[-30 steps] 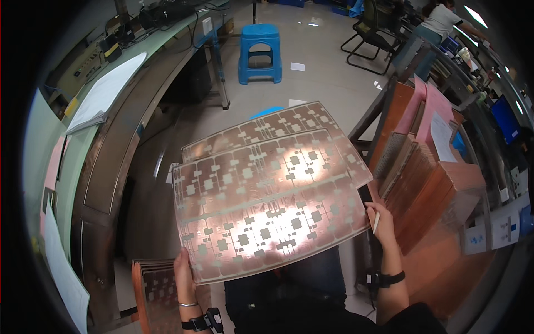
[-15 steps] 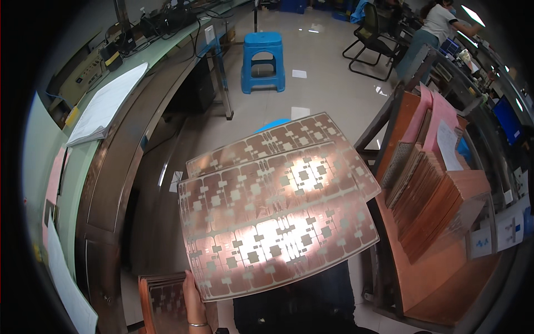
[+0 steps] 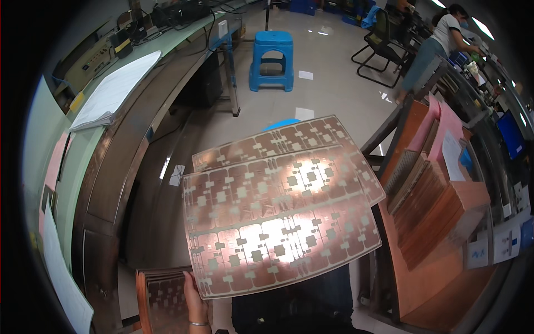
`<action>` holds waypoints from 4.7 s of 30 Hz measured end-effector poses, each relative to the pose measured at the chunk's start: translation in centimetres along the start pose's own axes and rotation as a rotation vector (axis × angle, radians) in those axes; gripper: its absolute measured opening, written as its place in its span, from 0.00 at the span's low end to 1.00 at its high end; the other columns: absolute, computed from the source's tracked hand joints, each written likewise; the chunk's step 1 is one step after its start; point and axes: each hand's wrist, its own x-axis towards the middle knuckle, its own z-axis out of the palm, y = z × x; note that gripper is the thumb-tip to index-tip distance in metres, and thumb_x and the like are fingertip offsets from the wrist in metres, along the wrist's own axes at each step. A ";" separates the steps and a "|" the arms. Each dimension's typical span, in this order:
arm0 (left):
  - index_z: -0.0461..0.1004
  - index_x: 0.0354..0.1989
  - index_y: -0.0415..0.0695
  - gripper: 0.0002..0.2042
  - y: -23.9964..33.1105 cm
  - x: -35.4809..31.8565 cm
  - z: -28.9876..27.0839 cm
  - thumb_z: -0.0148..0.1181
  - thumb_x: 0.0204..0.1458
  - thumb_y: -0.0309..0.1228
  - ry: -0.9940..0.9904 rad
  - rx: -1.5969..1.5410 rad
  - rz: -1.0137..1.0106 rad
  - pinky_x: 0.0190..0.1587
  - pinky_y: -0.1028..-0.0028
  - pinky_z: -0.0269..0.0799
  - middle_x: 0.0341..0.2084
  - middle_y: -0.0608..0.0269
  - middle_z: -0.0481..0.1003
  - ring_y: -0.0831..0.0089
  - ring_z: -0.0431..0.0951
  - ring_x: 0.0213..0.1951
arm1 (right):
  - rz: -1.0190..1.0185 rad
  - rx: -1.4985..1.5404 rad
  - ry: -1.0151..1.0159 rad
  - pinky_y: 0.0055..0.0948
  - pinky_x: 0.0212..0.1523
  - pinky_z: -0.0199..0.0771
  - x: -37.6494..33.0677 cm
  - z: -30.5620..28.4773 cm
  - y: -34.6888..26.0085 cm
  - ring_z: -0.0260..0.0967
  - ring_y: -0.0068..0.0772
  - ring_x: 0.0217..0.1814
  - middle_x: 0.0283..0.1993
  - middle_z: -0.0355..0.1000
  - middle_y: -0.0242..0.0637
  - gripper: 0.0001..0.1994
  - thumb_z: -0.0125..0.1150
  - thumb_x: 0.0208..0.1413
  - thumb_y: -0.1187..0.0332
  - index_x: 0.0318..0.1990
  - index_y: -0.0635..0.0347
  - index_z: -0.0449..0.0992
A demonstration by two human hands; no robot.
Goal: Inspecting circuit boards and marking them with a stylus.
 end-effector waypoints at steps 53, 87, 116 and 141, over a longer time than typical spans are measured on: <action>0.70 0.49 0.44 0.18 -16.0 -8.1 -21.0 0.53 0.48 0.31 -0.700 0.895 -0.618 0.41 0.71 0.72 0.39 0.63 0.73 0.72 0.72 0.41 | -0.202 0.564 -0.125 0.22 0.37 0.69 7.4 5.0 -9.1 0.69 0.30 0.37 0.37 0.70 0.39 0.19 0.48 0.60 0.53 0.51 0.55 0.65; 0.72 0.39 0.39 0.10 4.4 2.4 3.7 0.50 0.58 0.33 0.015 0.146 0.217 0.36 0.79 0.70 0.32 0.66 0.75 0.78 0.75 0.32 | -0.603 0.806 -0.366 0.18 0.43 0.69 -0.3 0.5 -36.2 0.70 0.22 0.43 0.42 0.72 0.39 0.18 0.52 0.59 0.68 0.55 0.64 0.63; 0.70 0.45 0.37 0.13 5.4 1.7 2.8 0.49 0.57 0.34 -0.058 0.185 0.200 0.46 0.75 0.68 0.41 0.61 0.74 0.73 0.74 0.42 | -0.772 0.504 -0.366 0.16 0.42 0.66 1.0 0.8 -38.2 0.67 0.18 0.42 0.41 0.72 0.33 0.16 0.48 0.62 0.62 0.48 0.67 0.70; 0.75 0.33 0.37 0.10 13.7 1.1 10.2 0.60 0.40 0.15 -0.354 0.802 1.222 0.40 0.74 0.69 0.32 0.53 0.75 0.67 0.75 0.36 | -0.890 0.961 -0.465 0.24 0.50 0.65 5.3 -3.7 -44.5 0.66 0.24 0.47 0.53 0.67 0.40 0.18 0.47 0.62 0.58 0.52 0.62 0.67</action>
